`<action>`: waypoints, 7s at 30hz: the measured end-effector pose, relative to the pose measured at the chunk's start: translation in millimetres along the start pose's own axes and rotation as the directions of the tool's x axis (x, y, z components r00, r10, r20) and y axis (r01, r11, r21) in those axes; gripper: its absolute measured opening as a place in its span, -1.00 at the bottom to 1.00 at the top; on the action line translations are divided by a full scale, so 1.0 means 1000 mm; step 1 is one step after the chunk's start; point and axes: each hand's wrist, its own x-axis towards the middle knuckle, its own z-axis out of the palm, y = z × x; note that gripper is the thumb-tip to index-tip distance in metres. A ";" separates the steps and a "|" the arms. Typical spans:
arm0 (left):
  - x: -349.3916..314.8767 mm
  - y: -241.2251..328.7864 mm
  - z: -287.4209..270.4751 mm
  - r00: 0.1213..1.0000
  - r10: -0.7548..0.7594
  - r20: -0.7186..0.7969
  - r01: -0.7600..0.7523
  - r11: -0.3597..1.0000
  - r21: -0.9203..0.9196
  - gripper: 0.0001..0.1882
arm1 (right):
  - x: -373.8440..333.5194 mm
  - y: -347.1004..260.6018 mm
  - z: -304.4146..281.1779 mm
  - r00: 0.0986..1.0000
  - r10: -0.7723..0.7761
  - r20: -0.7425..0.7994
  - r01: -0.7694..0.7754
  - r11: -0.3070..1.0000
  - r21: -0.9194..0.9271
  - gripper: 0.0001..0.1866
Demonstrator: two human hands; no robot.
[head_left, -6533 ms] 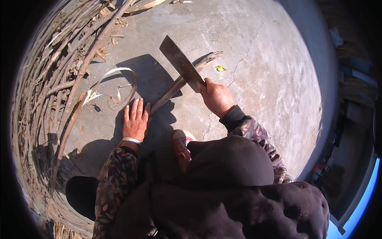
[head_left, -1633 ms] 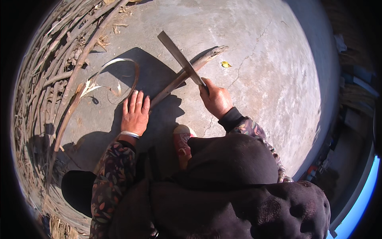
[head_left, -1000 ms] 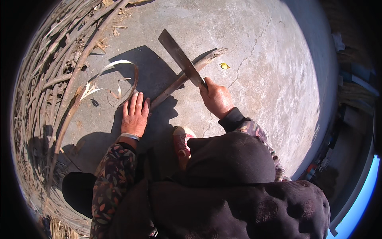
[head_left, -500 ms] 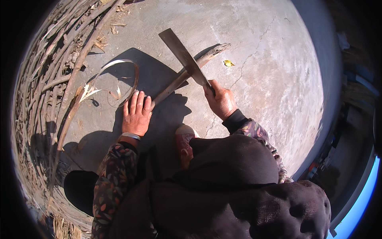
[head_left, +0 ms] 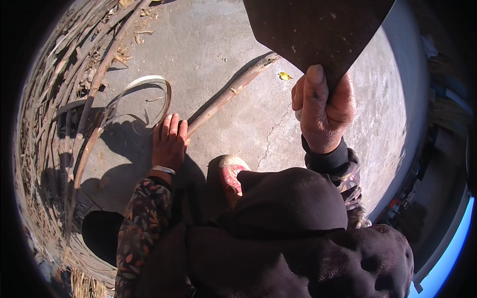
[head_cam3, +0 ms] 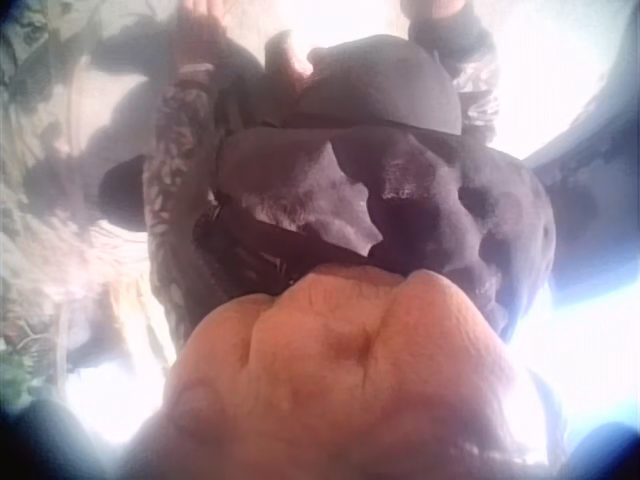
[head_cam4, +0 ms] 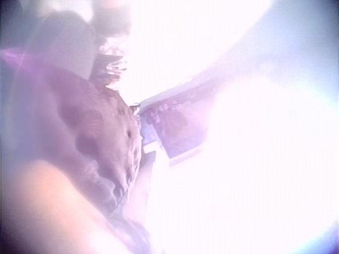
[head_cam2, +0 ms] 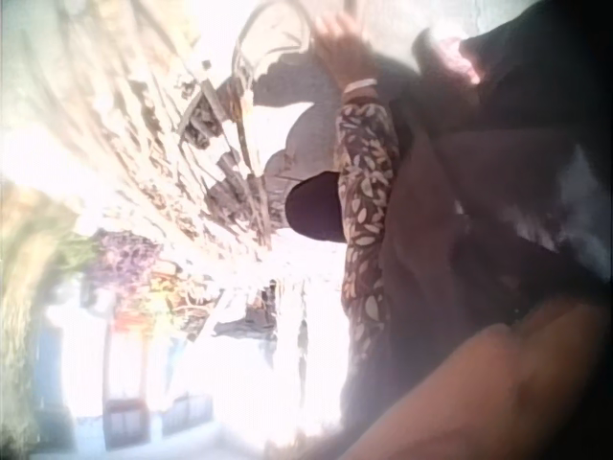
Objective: The person uses a large knife to cut long, thin sticks into smaller pieces. They pick up a stick, position it on the ground, and strike it with the knife to break it. The cut pieces are left on the ground.
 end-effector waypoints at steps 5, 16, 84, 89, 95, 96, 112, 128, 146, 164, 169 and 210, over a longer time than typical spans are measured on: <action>-0.001 0.003 0.005 0.998 -0.049 0.043 0.043 0.991 0.130 -0.41 | -0.023 0.047 0.022 0.932 0.249 0.265 -0.071 0.839 -0.539 -0.83; -0.006 0.000 0.007 0.975 -0.103 0.196 0.061 0.976 0.208 -0.46 | -0.029 0.082 0.015 0.871 0.237 0.431 0.076 0.801 -0.593 -0.77; -0.007 0.000 0.010 0.988 -0.101 0.119 0.076 0.977 0.200 -0.45 | -0.034 0.056 0.034 0.795 0.514 0.322 -0.053 0.588 -0.807 -0.75; -0.006 -0.001 0.010 0.984 -0.109 0.141 0.078 0.975 0.207 -0.45 | -0.050 0.094 0.024 0.879 0.304 0.367 0.100 0.635 -0.766 -0.78; -0.005 0.005 0.004 0.990 -0.137 -0.016 0.138 0.981 0.135 -0.41 | -0.068 0.113 0.017 0.897 0.336 0.287 -0.074 0.756 -0.650 -0.77; -0.006 0.005 0.003 0.987 -0.159 0.030 0.153 0.980 0.128 -0.43 | -0.066 0.115 0.017 0.895 0.348 0.279 -0.102 0.769 -0.632 -0.76; -0.011 -0.001 0.008 0.997 -0.082 -0.011 0.083 0.996 0.045 -0.52 | -0.004 0.015 0.009 0.991 -0.128 0.028 0.129 0.990 -0.054 -0.85; -0.011 -0.002 0.012 0.995 -0.052 -0.088 0.059 0.996 0.074 -0.58 | -0.015 0.018 0.019 0.976 -0.173 0.129 0.211 0.893 -0.397 -0.83; -0.011 -0.001 0.011 0.992 -0.105 0.068 0.078 0.944 0.319 -0.56 | -0.024 0.047 0.032 0.821 0.457 0.343 -0.007 0.609 -0.793 -0.79; -0.009 0.000 0.010 0.986 -0.157 0.064 0.135 0.956 0.260 -0.66 | -0.033 0.057 0.032 0.781 0.527 0.335 -0.014 0.552 -0.834 -0.77; -0.009 -0.003 0.012 0.988 -0.146 0.049 0.134 0.972 0.191 -0.58 | -0.006 0.031 0.018 0.945 0.073 0.317 0.145 0.777 -0.612 -0.79; -0.008 0.004 0.000 0.973 -0.233 0.002 0.232 0.971 0.065 -0.54 | -0.041 0.094 0.014 0.866 0.340 0.367 -0.019 0.756 -0.655 -0.74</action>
